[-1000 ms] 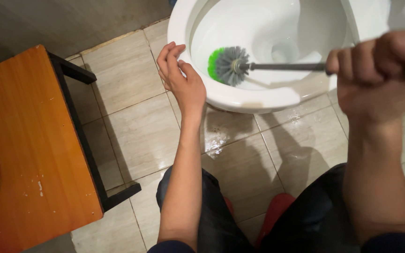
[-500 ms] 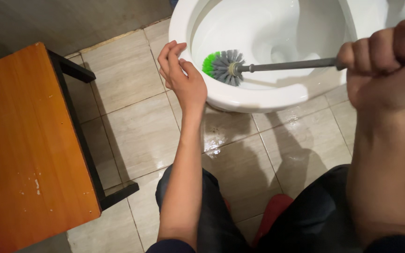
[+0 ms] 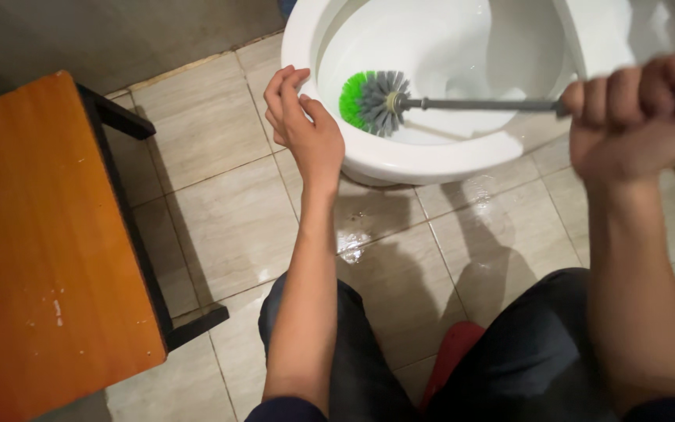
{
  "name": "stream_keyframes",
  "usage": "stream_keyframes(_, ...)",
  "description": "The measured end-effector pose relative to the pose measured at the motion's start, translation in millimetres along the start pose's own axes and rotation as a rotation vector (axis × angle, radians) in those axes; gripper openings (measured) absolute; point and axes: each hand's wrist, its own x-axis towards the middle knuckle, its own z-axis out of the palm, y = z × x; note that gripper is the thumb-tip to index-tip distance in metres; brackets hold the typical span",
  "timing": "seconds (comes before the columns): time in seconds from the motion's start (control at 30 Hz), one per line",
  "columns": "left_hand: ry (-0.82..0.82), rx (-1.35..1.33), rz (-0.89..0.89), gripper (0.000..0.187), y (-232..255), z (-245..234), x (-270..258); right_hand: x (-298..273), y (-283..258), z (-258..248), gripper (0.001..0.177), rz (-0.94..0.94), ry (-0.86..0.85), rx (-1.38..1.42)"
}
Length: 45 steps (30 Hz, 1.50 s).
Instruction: The person scrubs the inside of a toilet bowl using a green and gray toilet brush. They repeatedly move the brush around the bowl's interior surfaces, including the rim and sides, while squatting or sitting on a low stool.
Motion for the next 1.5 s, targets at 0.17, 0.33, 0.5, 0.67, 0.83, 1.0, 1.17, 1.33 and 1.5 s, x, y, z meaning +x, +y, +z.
stream_keyframes(0.17,0.125,0.173,0.318,0.035,6,-6,-5,-23,21,-4,0.056,-0.190,-0.389,-0.736)
stream_keyframes(0.33,-0.463,-0.045,0.619,0.057,50,12,-29,-18,66,-4,0.054,-0.221,-0.499,-0.616)
stream_keyframes(0.5,-0.491,0.002,0.635,0.049,80,8,-55,-33,69,7,0.054,-0.250,-0.507,-0.665)
stream_keyframes(0.67,-0.409,-0.027,0.628,0.028,88,3,-57,-64,58,39,0.045,-0.221,-0.602,-0.874)
stream_keyframes(0.83,-0.358,-0.011,0.610,0.024,89,0,-59,-70,12,97,0.025,0.017,-0.649,-1.080)
stream_keyframes(1.0,-0.308,0.000,0.613,0.018,94,-4,-65,-80,-5,121,0.034,0.439,-0.325,-1.694)
stream_keyframes(1.17,-0.344,0.002,0.623,0.020,92,-2,-77,-79,-3,140,0.039,0.649,-0.428,-2.334)
stream_keyframes(1.33,-0.375,0.036,0.641,0.032,95,-3,-85,-79,14,143,0.046,0.252,-0.843,-2.644)
stream_keyframes(1.5,-0.442,0.013,0.472,0.075,83,-9,-60,-66,40,126,0.041,0.132,-0.983,-2.859)
